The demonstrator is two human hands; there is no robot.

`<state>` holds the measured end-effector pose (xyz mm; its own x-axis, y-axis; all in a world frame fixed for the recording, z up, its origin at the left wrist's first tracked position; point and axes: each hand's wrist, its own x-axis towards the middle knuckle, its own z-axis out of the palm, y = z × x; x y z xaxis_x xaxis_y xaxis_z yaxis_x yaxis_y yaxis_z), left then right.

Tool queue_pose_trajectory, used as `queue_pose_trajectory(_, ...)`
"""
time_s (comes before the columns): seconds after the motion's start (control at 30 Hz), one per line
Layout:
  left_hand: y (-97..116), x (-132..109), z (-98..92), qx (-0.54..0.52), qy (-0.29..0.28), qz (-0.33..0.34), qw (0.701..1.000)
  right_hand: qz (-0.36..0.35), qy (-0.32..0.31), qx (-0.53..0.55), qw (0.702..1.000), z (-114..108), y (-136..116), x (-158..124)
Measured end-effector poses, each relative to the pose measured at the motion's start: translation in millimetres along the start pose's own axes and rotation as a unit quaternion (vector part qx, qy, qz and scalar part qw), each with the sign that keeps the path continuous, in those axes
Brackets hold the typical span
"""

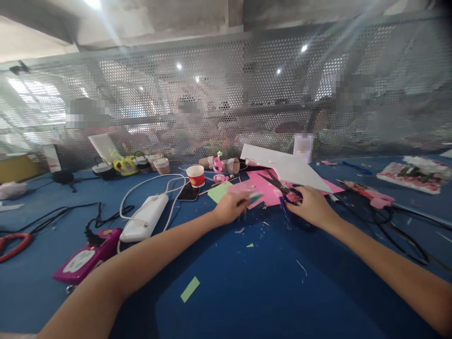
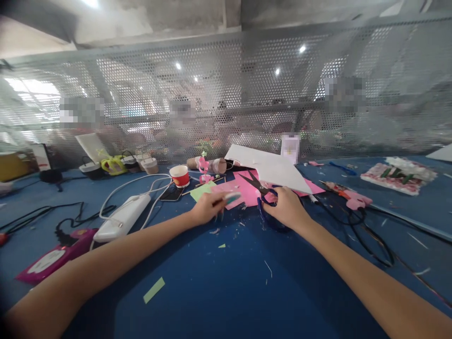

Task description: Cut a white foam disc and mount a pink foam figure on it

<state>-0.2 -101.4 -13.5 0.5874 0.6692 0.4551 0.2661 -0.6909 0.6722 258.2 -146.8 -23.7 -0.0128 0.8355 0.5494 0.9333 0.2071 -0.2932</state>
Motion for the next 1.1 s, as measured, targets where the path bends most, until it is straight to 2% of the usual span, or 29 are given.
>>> queue_pose_trajectory(0.07,6.8,-6.1,2.8,0.111,-0.030,0.093,0.989,0.007,0.005,-0.014,1.000,1.2,2.6,-0.3)
queue_pose_trajectory(0.1,8.8,-8.2,4.1,0.152,-0.031,0.119,0.981,0.010,0.008,-0.021,1.000,2.4,3.4,-0.8)
queue_pose_trajectory(0.17,10.0,-10.2,5.9,0.206,-0.011,0.127,0.970,0.012,0.015,-0.026,0.999,5.3,4.2,-1.8)
queue_pose_trajectory(0.27,8.3,-9.7,5.2,0.234,0.020,0.095,0.967,0.005,0.035,-0.011,0.999,10.3,4.2,-3.1)
queue_pose_trajectory(0.33,8.1,-9.3,2.4,0.259,-0.012,0.091,0.961,-0.004,0.059,0.006,0.998,13.5,4.1,-3.3)
queue_pose_trajectory(0.37,8.7,-9.5,0.6,0.280,-0.045,0.102,0.953,-0.009,0.070,0.017,0.997,14.8,4.1,-3.1)
queue_pose_trajectory(0.47,11.3,-10.5,-3.9,0.323,-0.111,0.168,0.925,-0.026,0.087,0.051,0.995,17.3,4.0,-2.3)
queue_pose_trajectory(0.57,13.0,-9.7,-4.6,0.341,-0.102,0.205,0.912,-0.030,0.092,0.075,0.992,17.3,3.2,-1.3)
queue_pose_trajectory(0.7,11.0,-3.5,-1.1,0.344,-0.062,0.159,0.923,-0.016,0.121,0.116,0.986,14.2,4.6,0.8)
queue_pose_trajectory(0.9,-5.5,5.2,5.1,0.327,-0.106,-0.012,0.939,-0.024,0.171,0.096,0.980,6.3,16.6,7.1)
queue_pose_trajectory(1.0,-10.5,6.1,5.5,0.328,-0.094,-0.016,0.940,-0.040,0.174,0.081,0.981,1.1,21.5,9.3)
queue_pose_trajectory(1.1,-11.4,6.0,2.2,0.333,-0.083,0.002,0.939,-0.034,0.146,0.072,0.986,-6.4,20.4,9.5)
